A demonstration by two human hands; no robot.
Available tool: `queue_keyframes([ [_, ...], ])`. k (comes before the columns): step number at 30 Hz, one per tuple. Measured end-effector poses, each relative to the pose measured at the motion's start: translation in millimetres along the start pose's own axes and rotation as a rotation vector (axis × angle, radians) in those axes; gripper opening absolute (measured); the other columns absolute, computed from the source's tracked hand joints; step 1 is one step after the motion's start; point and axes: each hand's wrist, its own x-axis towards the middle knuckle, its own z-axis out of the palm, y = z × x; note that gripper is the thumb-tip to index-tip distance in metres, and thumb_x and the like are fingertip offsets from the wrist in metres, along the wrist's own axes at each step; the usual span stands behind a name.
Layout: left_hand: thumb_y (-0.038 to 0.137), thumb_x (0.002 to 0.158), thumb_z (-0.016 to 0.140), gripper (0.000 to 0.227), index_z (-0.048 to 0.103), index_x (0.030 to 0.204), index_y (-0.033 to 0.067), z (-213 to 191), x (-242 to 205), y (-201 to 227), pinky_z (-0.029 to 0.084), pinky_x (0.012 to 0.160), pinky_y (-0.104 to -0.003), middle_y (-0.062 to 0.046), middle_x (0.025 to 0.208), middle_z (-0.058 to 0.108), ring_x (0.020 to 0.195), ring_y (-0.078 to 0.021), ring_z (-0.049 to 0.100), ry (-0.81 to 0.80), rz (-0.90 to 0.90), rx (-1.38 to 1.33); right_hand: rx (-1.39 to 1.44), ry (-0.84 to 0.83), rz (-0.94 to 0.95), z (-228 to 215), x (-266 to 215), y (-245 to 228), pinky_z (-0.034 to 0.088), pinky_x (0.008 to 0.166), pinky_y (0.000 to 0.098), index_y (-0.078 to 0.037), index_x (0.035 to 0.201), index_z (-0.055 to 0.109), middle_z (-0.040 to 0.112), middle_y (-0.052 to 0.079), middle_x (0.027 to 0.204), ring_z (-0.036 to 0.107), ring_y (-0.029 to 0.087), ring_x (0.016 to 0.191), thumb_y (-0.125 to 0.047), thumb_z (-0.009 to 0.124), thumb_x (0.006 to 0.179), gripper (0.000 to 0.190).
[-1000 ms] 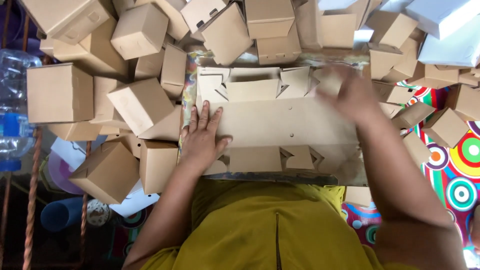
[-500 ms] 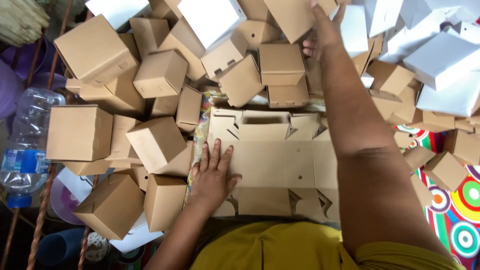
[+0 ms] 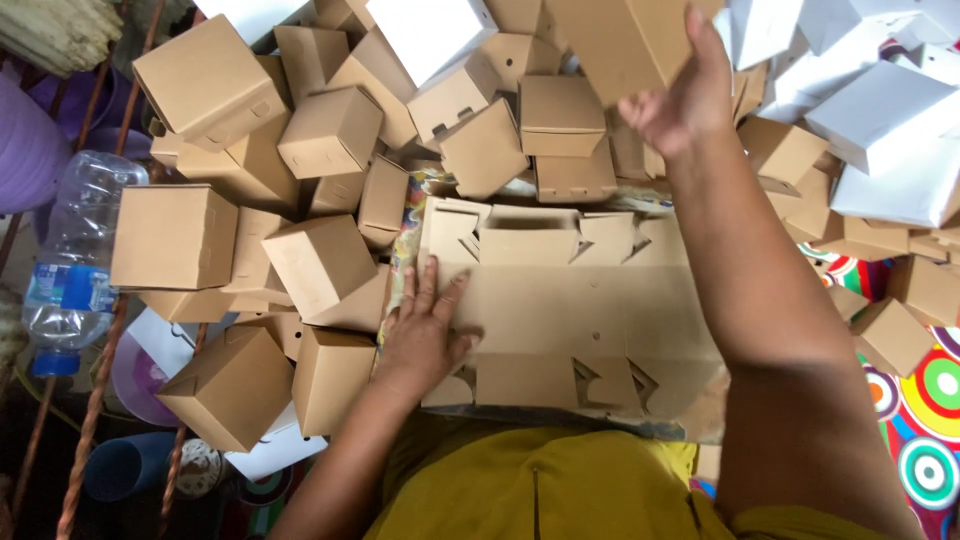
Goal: The person assembles small cardboard boxes by hand. They pick up flat cardboard pieces, fold the sides and flaps, and interlock the tabs to form the box structure. The person repeats this process for multiple boxes, placing the finished ones on a pile.
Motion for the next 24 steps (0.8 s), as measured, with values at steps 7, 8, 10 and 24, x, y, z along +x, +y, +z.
queue_keyframes([
  [7, 0.038, 0.091, 0.072, 0.073, 0.043, 0.156, 0.0217, -5.3, -25.7, 2.0, 0.04, 0.108, -0.055, -0.011, 0.164, 0.038, 0.147, -0.0388, 0.038, 0.326, 0.443, -0.424, 0.013, -0.292, -0.354, -84.3, -124.6, 44.6, 0.063, 0.08, 0.0359, -0.015, 0.102, 0.057, 0.064, 0.003, 0.101, 0.07, 0.021, 0.091, -0.016, 0.08, 0.08, 0.032],
  [8, 0.027, 0.091, 0.075, 0.078, 0.038, 0.159, 0.0201, -7.9, -32.1, 9.0, 0.048, 0.103, -0.048, -0.011, 0.16, 0.046, 0.142, -0.0403, 0.047, 0.276, 0.543, -0.728, -0.07, -0.135, -0.4, -86.5, -150.0, 50.9, 0.069, 0.074, 0.0388, -0.011, 0.12, 0.058, 0.066, 0.008, 0.102, 0.075, 0.025, 0.083, -0.013, 0.085, 0.074, 0.053],
  [10, 0.032, 0.096, 0.066, 0.079, 0.026, 0.163, 0.0196, 3.0, -24.4, 26.8, 0.049, 0.1, -0.051, -0.018, 0.163, 0.038, 0.142, -0.041, 0.046, 0.133, 0.595, -0.975, -0.14, -0.147, -0.458, -132.1, -156.7, 85.4, 0.067, 0.083, 0.041, -0.009, 0.124, 0.061, 0.067, 0.009, 0.111, 0.073, 0.023, 0.094, -0.003, 0.084, 0.071, 0.058],
  [24, 0.026, 0.093, 0.072, 0.103, 0.001, 0.167, 0.0222, 41.2, -14.6, 93.0, 0.061, 0.088, -0.057, -0.028, 0.157, 0.027, 0.119, -0.0345, 0.055, -0.141, 0.718, -1.606, -0.402, -0.319, -1.194, -133.5, -189.5, 128.5, 0.03, 0.116, 0.0556, -0.01, 0.126, 0.027, 0.045, 0.025, 0.129, 0.04, 0.035, 0.127, -0.005, 0.091, 0.076, 0.081],
])
